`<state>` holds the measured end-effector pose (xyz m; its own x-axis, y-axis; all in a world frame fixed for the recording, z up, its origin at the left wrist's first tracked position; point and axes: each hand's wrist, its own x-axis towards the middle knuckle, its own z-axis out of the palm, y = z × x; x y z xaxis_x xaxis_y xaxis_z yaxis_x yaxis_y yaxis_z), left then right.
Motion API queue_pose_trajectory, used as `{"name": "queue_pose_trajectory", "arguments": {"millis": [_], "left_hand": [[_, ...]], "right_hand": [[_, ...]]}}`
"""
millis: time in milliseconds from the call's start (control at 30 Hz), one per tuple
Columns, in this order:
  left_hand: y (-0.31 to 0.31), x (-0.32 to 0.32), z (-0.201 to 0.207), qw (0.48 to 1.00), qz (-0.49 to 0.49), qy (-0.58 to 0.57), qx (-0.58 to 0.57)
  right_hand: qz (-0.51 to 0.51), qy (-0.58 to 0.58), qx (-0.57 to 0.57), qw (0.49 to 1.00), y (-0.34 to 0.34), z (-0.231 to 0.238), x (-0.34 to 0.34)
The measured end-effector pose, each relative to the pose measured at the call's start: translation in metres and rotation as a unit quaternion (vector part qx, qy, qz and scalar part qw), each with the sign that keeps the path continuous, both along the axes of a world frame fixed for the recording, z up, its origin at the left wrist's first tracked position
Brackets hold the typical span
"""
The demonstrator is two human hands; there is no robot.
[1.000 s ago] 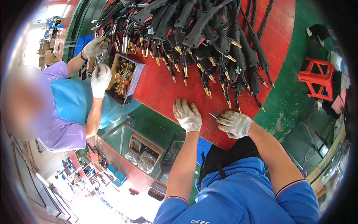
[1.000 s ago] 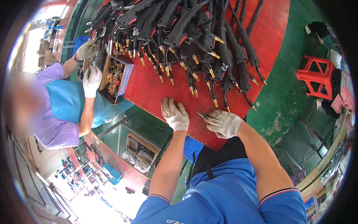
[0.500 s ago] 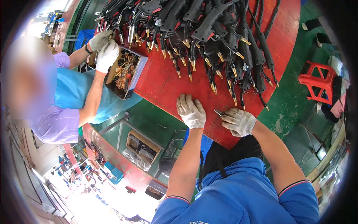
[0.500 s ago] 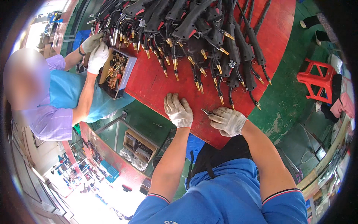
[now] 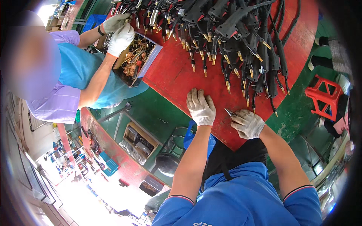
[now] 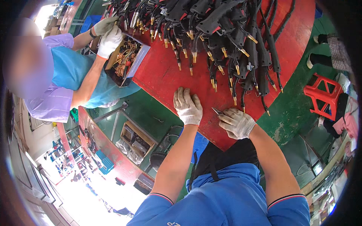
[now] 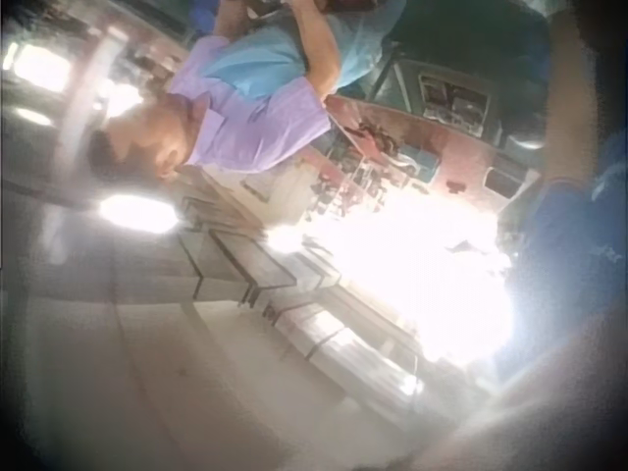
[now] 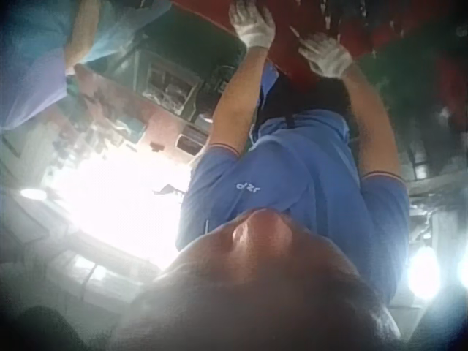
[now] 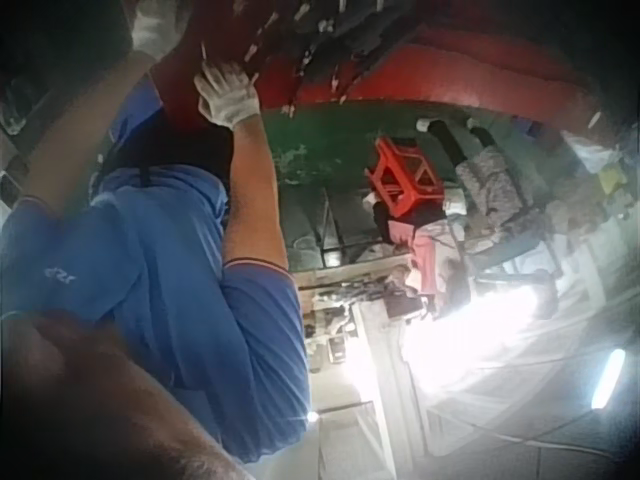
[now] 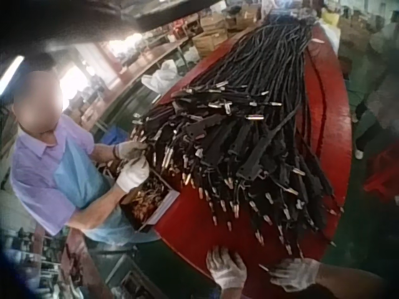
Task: Assembling components and cables for welding torches at a production bench.
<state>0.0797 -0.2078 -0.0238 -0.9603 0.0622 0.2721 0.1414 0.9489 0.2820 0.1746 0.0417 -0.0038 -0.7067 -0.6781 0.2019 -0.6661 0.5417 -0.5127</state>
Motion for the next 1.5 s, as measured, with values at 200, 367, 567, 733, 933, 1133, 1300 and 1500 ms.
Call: {"name": "queue_pose_trajectory", "arguments": {"millis": [200,367,567,733,933,1133,1300,1500], "left_hand": [[0.0,0.001,-0.002,1.0,0.007,0.007,0.01],[0.001,0.002,-0.001,1.0,0.004,0.002,0.015],[-0.002,0.002,-0.003,1.0,0.002,0.002,0.015],[-0.001,0.001,-0.002,1.0,0.001,0.004,0.021],[-0.002,0.001,-0.002,1.0,-0.002,0.001,0.02],[0.0,0.0,0.0,1.0,0.0,0.002,0.018],[0.0,-0.001,0.0,1.0,-0.002,0.008,0.025],[-0.003,0.0,0.0,1.0,0.001,0.004,0.026]], "right_hand": [[0.0,0.002,-0.005,1.0,-0.001,0.0,0.0],[-0.003,0.0,-0.007,1.0,-0.001,0.007,-0.002],[-0.006,0.011,-0.012,1.0,-0.005,0.008,-0.003],[-0.013,0.002,-0.01,1.0,-0.004,0.005,-0.001],[-0.007,-0.004,-0.001,1.0,-0.004,0.004,-0.001],[-0.004,-0.005,0.002,1.0,-0.003,0.003,0.0],[-0.004,-0.002,-0.001,1.0,-0.002,0.003,-0.001],[-0.002,-0.001,0.007,1.0,-0.005,0.007,-0.003]]}}
